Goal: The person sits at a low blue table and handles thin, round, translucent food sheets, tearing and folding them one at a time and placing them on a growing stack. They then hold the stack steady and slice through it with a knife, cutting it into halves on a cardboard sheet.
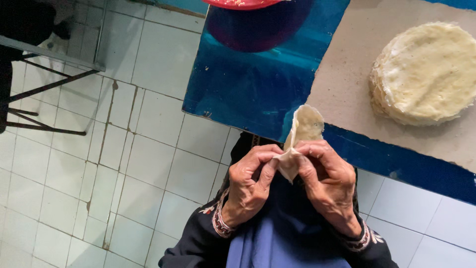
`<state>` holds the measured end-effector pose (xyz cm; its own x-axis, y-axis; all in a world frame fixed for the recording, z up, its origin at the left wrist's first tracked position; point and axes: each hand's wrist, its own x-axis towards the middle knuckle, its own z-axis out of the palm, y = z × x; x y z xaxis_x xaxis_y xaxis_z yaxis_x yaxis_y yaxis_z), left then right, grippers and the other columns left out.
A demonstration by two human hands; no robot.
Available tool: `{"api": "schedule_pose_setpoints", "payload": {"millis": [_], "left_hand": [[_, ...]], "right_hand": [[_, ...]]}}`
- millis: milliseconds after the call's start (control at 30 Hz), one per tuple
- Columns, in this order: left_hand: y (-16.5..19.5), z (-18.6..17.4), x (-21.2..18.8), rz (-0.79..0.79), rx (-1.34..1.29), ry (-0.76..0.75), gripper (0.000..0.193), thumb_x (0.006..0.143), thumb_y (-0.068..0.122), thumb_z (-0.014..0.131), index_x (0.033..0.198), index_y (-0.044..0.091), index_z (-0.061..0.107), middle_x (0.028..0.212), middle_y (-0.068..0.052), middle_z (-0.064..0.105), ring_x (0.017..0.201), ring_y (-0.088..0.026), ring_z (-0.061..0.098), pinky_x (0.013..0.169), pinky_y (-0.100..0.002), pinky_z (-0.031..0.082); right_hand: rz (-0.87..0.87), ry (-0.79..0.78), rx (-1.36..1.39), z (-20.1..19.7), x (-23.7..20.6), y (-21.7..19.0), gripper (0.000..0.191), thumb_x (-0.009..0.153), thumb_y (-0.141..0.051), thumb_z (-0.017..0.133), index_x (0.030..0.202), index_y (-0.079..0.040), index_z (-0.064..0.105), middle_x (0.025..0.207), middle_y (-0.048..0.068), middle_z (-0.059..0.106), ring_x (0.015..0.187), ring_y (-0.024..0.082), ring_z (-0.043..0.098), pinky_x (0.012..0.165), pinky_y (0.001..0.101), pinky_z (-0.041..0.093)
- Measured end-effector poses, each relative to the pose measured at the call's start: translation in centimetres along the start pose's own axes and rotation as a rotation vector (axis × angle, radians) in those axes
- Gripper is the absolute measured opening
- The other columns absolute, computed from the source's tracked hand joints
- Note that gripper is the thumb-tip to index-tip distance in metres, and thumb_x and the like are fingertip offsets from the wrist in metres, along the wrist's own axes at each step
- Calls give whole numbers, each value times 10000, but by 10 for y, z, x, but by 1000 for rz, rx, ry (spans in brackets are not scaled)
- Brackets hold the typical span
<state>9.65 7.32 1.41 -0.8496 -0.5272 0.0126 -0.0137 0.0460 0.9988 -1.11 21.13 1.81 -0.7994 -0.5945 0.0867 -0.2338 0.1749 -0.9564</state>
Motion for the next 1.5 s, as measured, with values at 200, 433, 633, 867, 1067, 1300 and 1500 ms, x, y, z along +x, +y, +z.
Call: {"api": "schedule_pose_setpoints", "payload": {"millis": [200, 433, 633, 867, 1067, 1300, 1500], "left_hand": [[-13, 2, 2, -298, -714, -44, 197, 1031, 76, 617, 1214, 5, 642, 1197, -57, 648, 1068, -103, 620, 990, -271, 514], [-15, 8, 6, -242, -486, 11, 191, 1042, 108, 675, 1187, 13, 595, 1077, -35, 679, 975, -86, 647, 877, -261, 543], [-13, 3, 0, -241, -413, -49, 209, 1100, 144, 634, 1236, -14, 647, 1093, -52, 694, 987, -88, 639, 894, -256, 537], [-10, 2, -4, -244, -372, -70, 200, 1071, 179, 572, 1191, 27, 623, 1215, -46, 698, 1045, -93, 680, 924, -263, 575], [-13, 5, 3, -405, -944, 8, 219, 1050, 208, 640, 1189, 45, 591, 1105, -81, 697, 974, -136, 689, 855, -294, 572], [-15, 13, 7, -379, -650, 45, 276, 1019, 214, 695, 1188, 1, 647, 1084, -55, 720, 961, -104, 675, 874, -273, 569], [-17, 13, 2, -352, -529, 5, 226, 1017, 188, 694, 1160, 13, 683, 1071, -36, 713, 956, -82, 652, 869, -253, 540]], "right_hand": [[386, 21, 510, -5, -6, 13, 157, 1051, -102, 602, 1147, 19, 631, 1099, 64, 714, 975, 88, 651, 865, 239, 545], [245, -75, 305, -5, -20, 12, 161, 1029, -126, 601, 1149, -22, 629, 1077, 37, 719, 971, 83, 675, 878, 227, 552], [408, -44, 820, -8, -16, 17, 262, 1042, -111, 620, 1264, 23, 583, 1109, 82, 679, 1004, 129, 626, 910, 284, 516], [377, -64, 603, -6, -12, 14, 221, 1023, -95, 629, 1210, 15, 586, 1112, 90, 690, 1012, 128, 638, 923, 286, 514], [406, -25, 838, -5, -20, 20, 178, 1043, -93, 584, 1192, 0, 557, 1176, 91, 669, 1063, 144, 639, 961, 303, 515], [384, 60, 1040, -11, -24, 20, 200, 1111, -89, 616, 1264, 10, 536, 1229, 134, 590, 1099, 202, 626, 959, 379, 529], [587, -70, 1139, -11, -24, 21, 386, 942, -157, 639, 1296, -35, 548, 1268, 112, 641, 1173, 213, 638, 1016, 417, 512]]}}
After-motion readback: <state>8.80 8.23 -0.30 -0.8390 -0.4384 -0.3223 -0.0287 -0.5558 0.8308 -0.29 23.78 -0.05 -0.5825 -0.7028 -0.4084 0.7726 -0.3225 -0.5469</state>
